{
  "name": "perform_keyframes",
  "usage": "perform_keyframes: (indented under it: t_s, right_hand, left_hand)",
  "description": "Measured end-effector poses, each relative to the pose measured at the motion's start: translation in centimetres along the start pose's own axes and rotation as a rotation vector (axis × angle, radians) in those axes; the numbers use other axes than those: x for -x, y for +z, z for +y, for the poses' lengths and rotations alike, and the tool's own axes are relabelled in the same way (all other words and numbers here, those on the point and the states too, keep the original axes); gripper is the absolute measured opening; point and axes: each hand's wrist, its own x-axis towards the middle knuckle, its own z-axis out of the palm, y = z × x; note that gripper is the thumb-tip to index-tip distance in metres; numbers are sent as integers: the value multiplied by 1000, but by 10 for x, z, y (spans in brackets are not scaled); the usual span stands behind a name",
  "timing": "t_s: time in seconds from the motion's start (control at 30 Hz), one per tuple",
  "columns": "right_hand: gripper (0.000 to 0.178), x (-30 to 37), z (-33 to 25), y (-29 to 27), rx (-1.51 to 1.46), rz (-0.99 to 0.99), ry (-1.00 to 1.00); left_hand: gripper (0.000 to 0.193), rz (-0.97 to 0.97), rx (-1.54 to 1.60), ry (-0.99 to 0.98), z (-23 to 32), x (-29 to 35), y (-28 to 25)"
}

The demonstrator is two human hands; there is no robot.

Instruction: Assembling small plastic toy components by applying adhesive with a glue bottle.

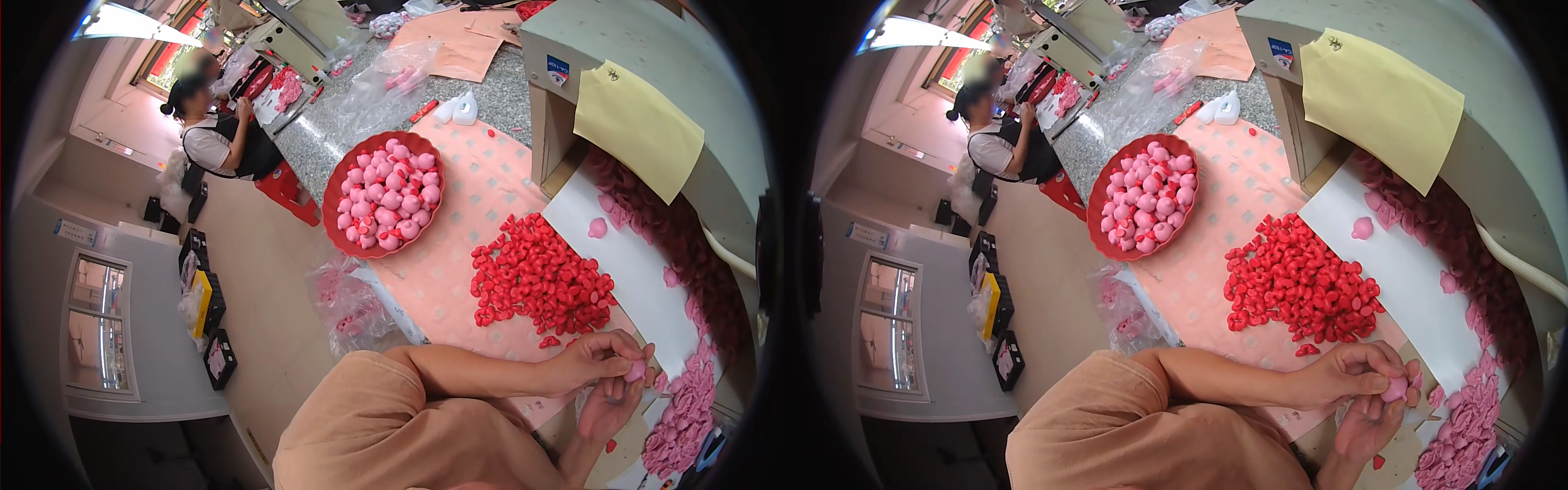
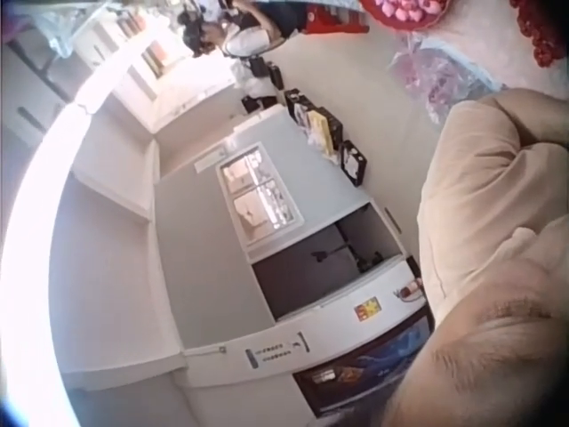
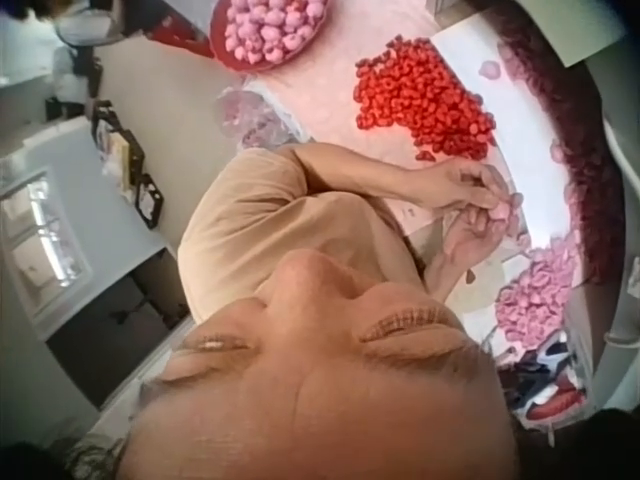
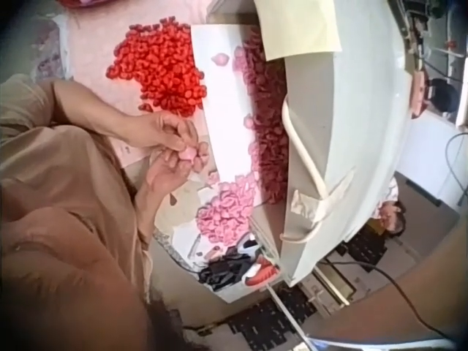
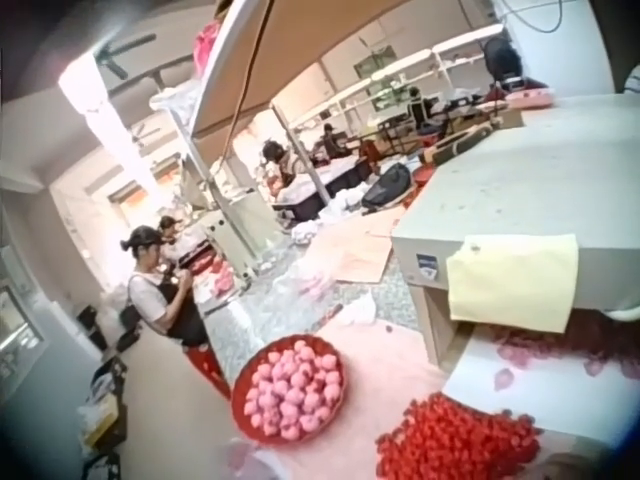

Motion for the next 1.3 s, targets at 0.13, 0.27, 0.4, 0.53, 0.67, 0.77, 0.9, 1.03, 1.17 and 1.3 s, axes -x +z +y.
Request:
perform_keyframes:
  t_s: [0.13,0.27,0.4,0.53,0.67,0.77,0.9,1.03,1.17,1.3]
  right_hand:
    - [42,-1,-3,0,-69,-76,51]
    - [42,-5,-2,0,-214,-314,60]
    - [43,0,-1,0,-57,-59,26]
    - [44,-4,-3,1,-206,-274,79]
    - [40,-3,-4,-3,-125,-229,76]
    - [37,-2,-3,-1,-121,-247,73]
    - [36,-3,-2,1,-164,-288,57]
    - [36,-5,-3,3,-218,-345,95]
    - [38,-4,-2,10,-197,-348,56]
    - [44,-2,-1,3,-164,-332,33]
  left_hand:
    - [9,2,-5,41,-3,0,-1]
    - [9,3,9,-23,1,1,0]
    - [9,29,8,29,-5,0,-2]
    - [12,43,-33,92,-7,-1,2]
    - [10,52,-32,18,-3,1,-1]
    - [9,39,-1,-10,-2,2,-1]
    - [10,18,-5,24,-1,1,1]
    - [10,21,9,24,-4,1,-1]
    - [9,21,6,33,-4,1,0]
    - [9,8,21,-2,1,3,2]
